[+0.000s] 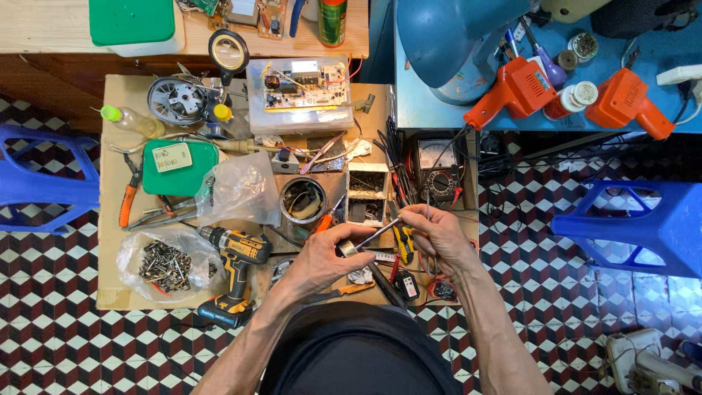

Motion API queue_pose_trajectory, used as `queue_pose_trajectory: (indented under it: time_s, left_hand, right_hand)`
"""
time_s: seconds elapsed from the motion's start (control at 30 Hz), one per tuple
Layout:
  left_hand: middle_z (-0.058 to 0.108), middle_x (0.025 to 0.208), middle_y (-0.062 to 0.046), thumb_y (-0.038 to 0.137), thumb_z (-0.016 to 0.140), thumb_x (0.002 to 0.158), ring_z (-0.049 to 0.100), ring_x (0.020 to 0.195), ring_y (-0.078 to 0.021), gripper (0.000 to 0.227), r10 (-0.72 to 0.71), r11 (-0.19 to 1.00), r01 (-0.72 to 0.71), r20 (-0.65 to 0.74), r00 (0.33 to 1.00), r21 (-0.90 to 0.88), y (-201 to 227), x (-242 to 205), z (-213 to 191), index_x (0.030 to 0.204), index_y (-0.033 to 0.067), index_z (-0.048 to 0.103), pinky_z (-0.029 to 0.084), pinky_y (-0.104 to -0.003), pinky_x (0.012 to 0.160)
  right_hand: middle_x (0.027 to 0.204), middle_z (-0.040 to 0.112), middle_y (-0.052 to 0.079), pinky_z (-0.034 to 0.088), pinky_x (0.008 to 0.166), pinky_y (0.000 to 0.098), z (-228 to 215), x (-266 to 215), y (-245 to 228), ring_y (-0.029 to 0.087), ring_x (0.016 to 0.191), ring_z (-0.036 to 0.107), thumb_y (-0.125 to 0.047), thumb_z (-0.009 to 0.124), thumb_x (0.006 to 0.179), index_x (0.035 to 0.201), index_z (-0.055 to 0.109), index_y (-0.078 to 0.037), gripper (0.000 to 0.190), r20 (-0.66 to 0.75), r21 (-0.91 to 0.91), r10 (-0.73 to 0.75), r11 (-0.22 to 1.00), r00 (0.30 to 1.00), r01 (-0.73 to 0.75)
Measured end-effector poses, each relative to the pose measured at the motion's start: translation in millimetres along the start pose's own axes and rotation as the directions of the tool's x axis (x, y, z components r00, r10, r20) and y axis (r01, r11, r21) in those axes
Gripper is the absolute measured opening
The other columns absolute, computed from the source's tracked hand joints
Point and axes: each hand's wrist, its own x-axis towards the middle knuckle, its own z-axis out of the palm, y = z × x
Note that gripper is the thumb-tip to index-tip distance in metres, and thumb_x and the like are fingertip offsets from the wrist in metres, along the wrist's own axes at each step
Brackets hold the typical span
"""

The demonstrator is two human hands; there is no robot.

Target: The person assembles small electrical components on a cluttered workbench. They use pliers to strip wire ends, insert wires into a cylindrical component, and handle small washers and a white plastic container. The person repeatedly picks up and places tools and parts while working.

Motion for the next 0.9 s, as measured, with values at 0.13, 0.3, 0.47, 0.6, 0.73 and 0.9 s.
queue_pose_trajectory:
  time_s: [0.13,0.3,0.47,0.6,0.73,0.9]
  left_hand:
    - [0.070,0.120,-0.006,0.026,0.086,0.079,0.071,0.105,-0.0179,0.063,0.263,0.944,-0.241,-0.073,0.962,0.226,-2,13,0,0.135,0.0113,0.061,0.062,-0.032,0.092]
    - [0.065,0.114,-0.009,0.021,0.086,0.080,0.072,0.099,-0.0191,0.082,0.376,0.889,-0.323,-0.113,0.920,0.326,-1,31,7,0.150,0.0142,0.044,0.065,-0.030,0.087]
    - [0.063,0.111,-0.009,0.018,0.089,0.076,0.072,0.091,-0.0193,0.093,0.389,0.871,-0.325,-0.111,0.915,0.369,-5,42,11,0.154,0.0190,0.037,0.062,-0.031,0.081]
    - [0.064,0.113,-0.008,0.014,0.087,0.078,0.071,0.086,-0.0188,0.096,0.416,0.842,-0.349,-0.082,0.906,0.412,-11,38,14,0.158,0.0207,0.034,0.061,-0.031,0.081]
    - [0.063,0.105,-0.007,0.019,0.086,0.083,0.069,0.088,-0.0195,0.093,0.422,0.812,-0.337,-0.081,0.903,0.476,-10,41,15,0.159,0.0197,0.032,0.065,-0.033,0.082]
    - [0.065,0.104,-0.007,0.036,0.089,0.073,0.070,0.100,-0.0194,0.105,0.035,0.998,-0.028,-0.131,0.991,0.059,-1,49,14,0.158,0.0147,0.031,0.060,-0.037,0.089]
  right_hand:
    - [0.072,0.070,0.000,0.024,0.036,0.0179,8,5,-11,0.002,0.037,0.034,-0.017,0.066,0.094,0.101,0.065,0.000,0.018,-0.025,-0.009,0.059,0.998,0.998,-0.059]
    - [0.062,0.054,-0.004,0.024,0.036,0.0187,24,6,-5,0.002,0.038,0.033,-0.022,0.067,0.098,0.089,0.060,-0.003,0.022,0.005,0.115,-0.013,0.993,1.000,0.012]
    - [0.055,0.047,-0.004,0.023,0.035,0.0195,27,6,3,0.002,0.037,0.033,-0.026,0.067,0.099,0.081,0.058,-0.006,0.029,-0.011,0.085,-0.076,0.993,0.997,0.076]
    - [0.054,0.046,-0.005,0.022,0.034,0.0203,26,7,4,0.003,0.036,0.032,-0.028,0.068,0.098,0.078,0.057,-0.007,0.031,-0.008,0.093,-0.039,0.995,0.999,0.040]
    - [0.056,0.047,-0.002,0.022,0.034,0.0217,35,7,8,0.004,0.036,0.031,-0.026,0.071,0.096,0.078,0.058,-0.003,0.032,-0.130,0.013,0.088,0.996,0.988,-0.087]
    - [0.061,0.051,-0.005,0.023,0.034,0.0174,38,1,-3,0.001,0.038,0.032,-0.034,0.064,0.098,0.108,0.068,0.000,0.036,0.028,0.224,-0.017,0.974,0.999,0.011]
